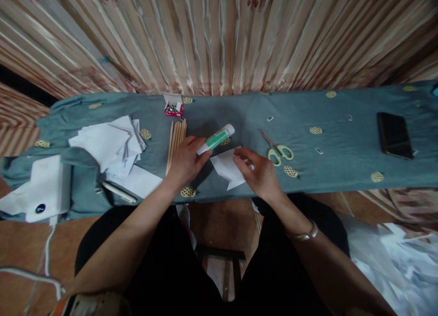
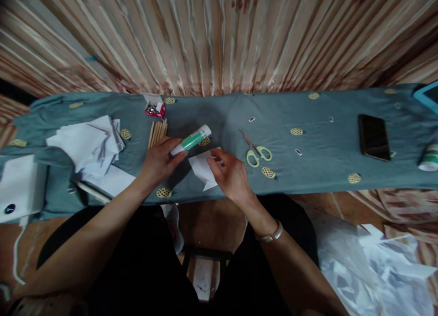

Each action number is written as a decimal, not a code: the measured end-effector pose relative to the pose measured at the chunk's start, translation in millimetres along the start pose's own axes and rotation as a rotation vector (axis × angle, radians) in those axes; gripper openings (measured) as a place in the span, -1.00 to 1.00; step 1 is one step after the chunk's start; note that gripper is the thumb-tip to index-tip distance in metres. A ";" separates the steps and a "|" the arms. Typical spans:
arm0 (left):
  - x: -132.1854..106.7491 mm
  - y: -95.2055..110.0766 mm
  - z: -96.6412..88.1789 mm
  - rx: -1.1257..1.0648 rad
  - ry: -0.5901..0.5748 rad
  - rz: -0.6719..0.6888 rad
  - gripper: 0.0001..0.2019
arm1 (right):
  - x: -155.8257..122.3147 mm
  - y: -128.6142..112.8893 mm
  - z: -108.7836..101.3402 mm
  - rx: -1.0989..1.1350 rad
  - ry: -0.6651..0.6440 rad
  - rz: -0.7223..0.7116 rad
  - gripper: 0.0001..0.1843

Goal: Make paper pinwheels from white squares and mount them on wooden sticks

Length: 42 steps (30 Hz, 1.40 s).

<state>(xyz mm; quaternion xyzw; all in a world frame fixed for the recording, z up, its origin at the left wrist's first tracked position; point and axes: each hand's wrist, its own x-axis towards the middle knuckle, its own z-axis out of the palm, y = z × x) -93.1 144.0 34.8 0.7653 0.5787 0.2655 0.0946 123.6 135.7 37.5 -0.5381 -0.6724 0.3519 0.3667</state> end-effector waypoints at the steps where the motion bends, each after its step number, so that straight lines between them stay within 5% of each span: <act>1: -1.2 5.5 -0.2 -0.077 0.010 0.042 -0.64 | 1.1 -1.8 0.5 0.098 -0.027 0.060 -0.63; 6: -8.6 31.4 4.0 -0.345 -0.049 0.133 -0.60 | 3.6 -9.0 4.4 0.577 -0.073 0.326 -0.55; 10: -12.5 37.1 7.9 -0.425 -0.068 0.069 -0.59 | 3.3 -8.6 3.1 0.673 0.006 0.395 -0.54; 15: -15.5 27.3 3.0 -0.398 -0.079 -0.013 -0.62 | 9.3 -1.4 -11.6 0.685 0.090 0.396 -0.64; 21: -11.9 1.7 -2.4 -0.171 -0.110 -0.043 -0.74 | 7.5 4.2 -18.7 0.841 0.055 0.615 -0.67; 30: -17.5 9.4 11.1 -0.110 -0.177 0.129 -0.63 | -1.2 6.3 -11.0 0.371 0.042 0.229 -0.75; 42: -19.5 12.3 17.2 -0.037 -0.246 0.169 -0.70 | -8.5 -0.6 -6.9 -0.211 -0.063 -0.001 -0.72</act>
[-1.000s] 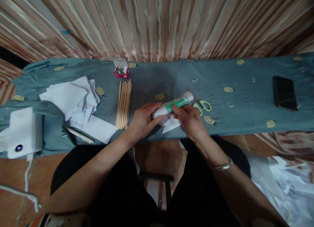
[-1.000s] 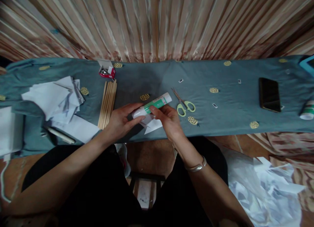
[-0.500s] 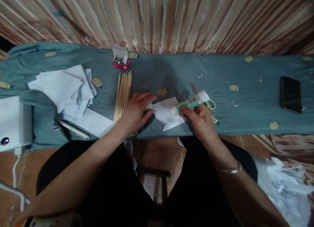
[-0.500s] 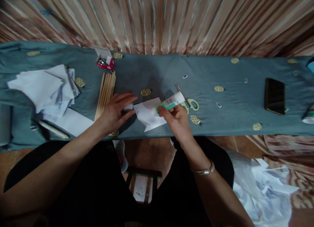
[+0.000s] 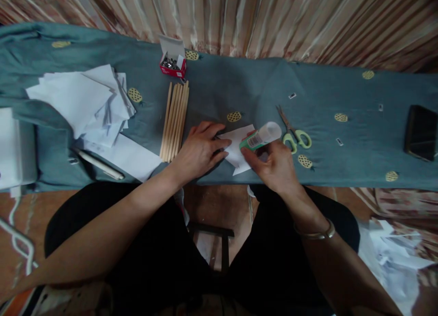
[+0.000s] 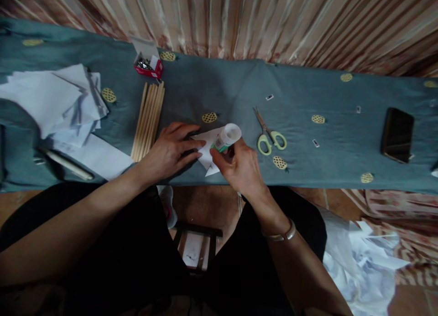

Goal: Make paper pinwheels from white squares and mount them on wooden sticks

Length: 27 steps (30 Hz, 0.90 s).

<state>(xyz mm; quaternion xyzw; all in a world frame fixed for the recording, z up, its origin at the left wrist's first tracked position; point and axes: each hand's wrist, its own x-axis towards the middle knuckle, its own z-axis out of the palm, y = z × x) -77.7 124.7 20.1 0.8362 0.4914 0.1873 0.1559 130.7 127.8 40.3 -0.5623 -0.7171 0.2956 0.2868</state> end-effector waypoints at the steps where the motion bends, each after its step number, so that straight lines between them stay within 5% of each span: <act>1: 0.0 0.2 -0.1 0.003 0.000 0.002 -0.70 | 0.0 -1.1 0.0 -0.021 -0.005 -0.018 -0.72; 20: 1.0 1.5 -3.1 0.096 -0.025 0.012 -0.66 | 9.5 -7.7 -7.0 -0.220 -0.146 -0.262 -0.87; 27: 1.5 2.2 -4.0 0.091 -0.022 0.007 -0.71 | 7.0 -4.4 -23.0 -0.161 -0.050 -0.120 -0.83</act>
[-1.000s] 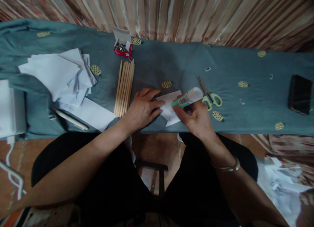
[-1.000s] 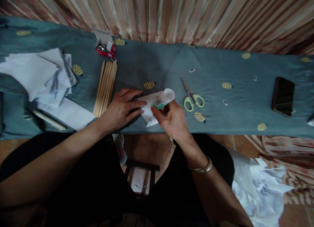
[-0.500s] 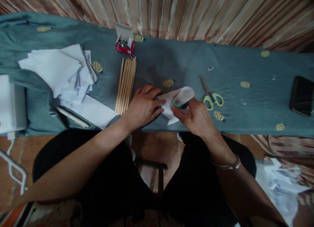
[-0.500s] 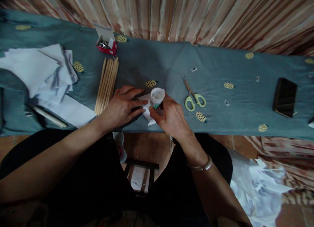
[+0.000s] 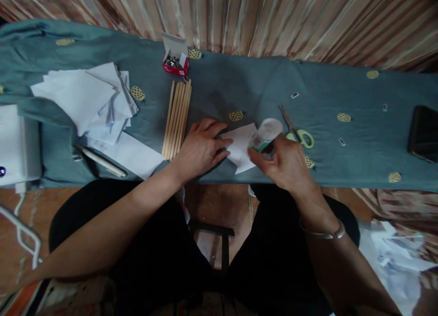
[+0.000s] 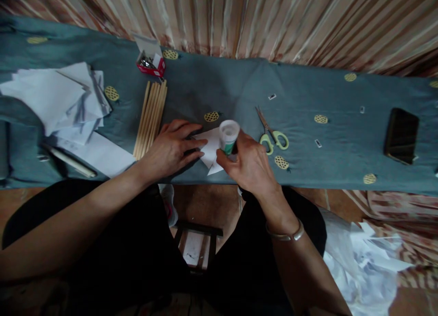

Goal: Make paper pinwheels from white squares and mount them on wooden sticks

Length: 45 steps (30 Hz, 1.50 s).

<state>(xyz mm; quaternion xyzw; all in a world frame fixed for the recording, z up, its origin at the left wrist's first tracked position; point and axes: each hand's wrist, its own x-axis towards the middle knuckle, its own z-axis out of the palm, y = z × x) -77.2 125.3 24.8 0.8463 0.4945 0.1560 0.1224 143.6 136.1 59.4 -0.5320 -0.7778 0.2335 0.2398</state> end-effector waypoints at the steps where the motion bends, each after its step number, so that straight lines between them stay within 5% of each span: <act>1: -0.1 -0.3 0.1 -0.008 -0.003 -0.003 -0.72 | -0.2 3.1 -3.8 0.062 0.060 0.050 -0.83; 7: -3.2 -5.0 -0.1 -0.154 0.015 -0.007 -0.54 | 4.4 16.7 -10.0 0.661 0.248 0.257 -0.87; 11: -7.5 -8.9 -7.9 -0.230 0.054 -0.051 -0.28 | 8.7 14.1 -1.5 0.992 0.173 0.360 -0.84; 16: -11.5 -15.5 -24.5 -0.149 0.055 -0.205 -0.45 | 11.0 10.0 3.7 1.248 0.068 0.490 -0.76; 24: -10.8 -16.3 -29.7 -0.227 0.020 -0.188 -0.73 | 10.4 0.0 14.5 1.249 0.008 0.508 -0.69; 30: -9.2 -7.6 -18.7 -0.395 0.167 -0.133 -0.65 | 9.7 -7.6 22.8 1.249 -0.005 0.519 -0.58; 45: -6.4 1.4 -14.7 -0.445 0.248 -0.109 -0.54 | 7.0 -3.5 30.0 1.079 -0.017 0.443 -0.55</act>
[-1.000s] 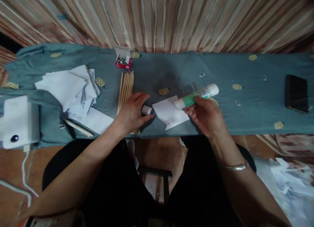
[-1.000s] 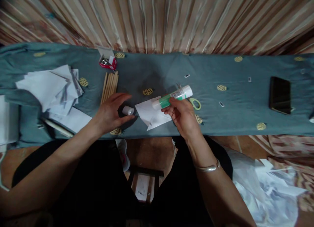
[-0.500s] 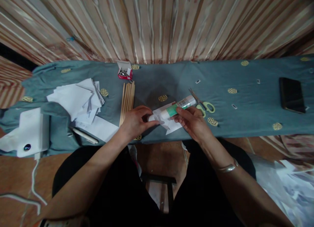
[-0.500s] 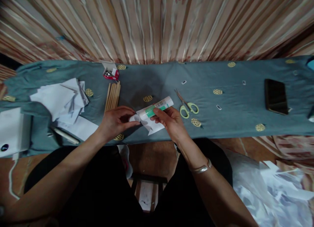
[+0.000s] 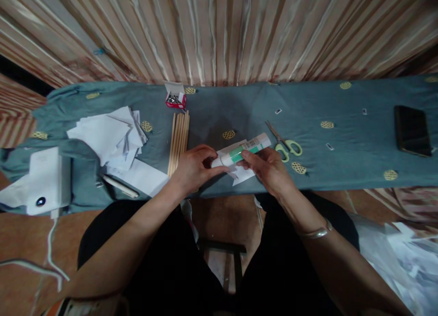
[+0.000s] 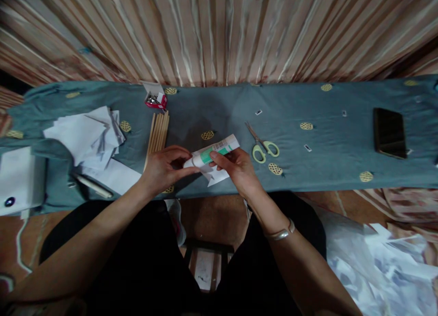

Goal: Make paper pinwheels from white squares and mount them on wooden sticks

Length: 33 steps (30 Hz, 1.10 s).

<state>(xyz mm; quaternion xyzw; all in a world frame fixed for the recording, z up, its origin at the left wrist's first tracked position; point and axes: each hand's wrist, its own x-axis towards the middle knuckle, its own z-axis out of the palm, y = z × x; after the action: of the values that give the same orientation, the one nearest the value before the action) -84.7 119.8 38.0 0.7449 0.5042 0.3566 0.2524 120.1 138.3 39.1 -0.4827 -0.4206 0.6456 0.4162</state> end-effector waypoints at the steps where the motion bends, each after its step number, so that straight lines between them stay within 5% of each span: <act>1: 0.1 0.2 -0.1 0.006 0.006 0.009 -0.54 | -0.1 -0.4 0.4 -0.001 -0.002 -0.002 -0.55; 11: 1.0 -1.2 0.1 0.059 0.023 0.048 -0.54 | -1.1 -6.7 5.4 -0.087 0.032 -0.025 -0.52; 23: 4.9 5.1 -1.3 0.071 0.045 0.044 -0.57 | 1.3 -5.8 14.7 0.071 0.040 0.045 -0.48; 33: 4.9 6.6 0.5 0.140 0.040 0.077 -0.70 | 4.9 0.0 25.6 -0.020 0.061 -0.063 -0.52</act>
<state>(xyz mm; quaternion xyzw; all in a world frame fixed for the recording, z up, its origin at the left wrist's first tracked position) -79.3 122.0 43.8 0.7722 0.5040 0.3447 0.1756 94.3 139.3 42.4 -0.4929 -0.4292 0.6128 0.4443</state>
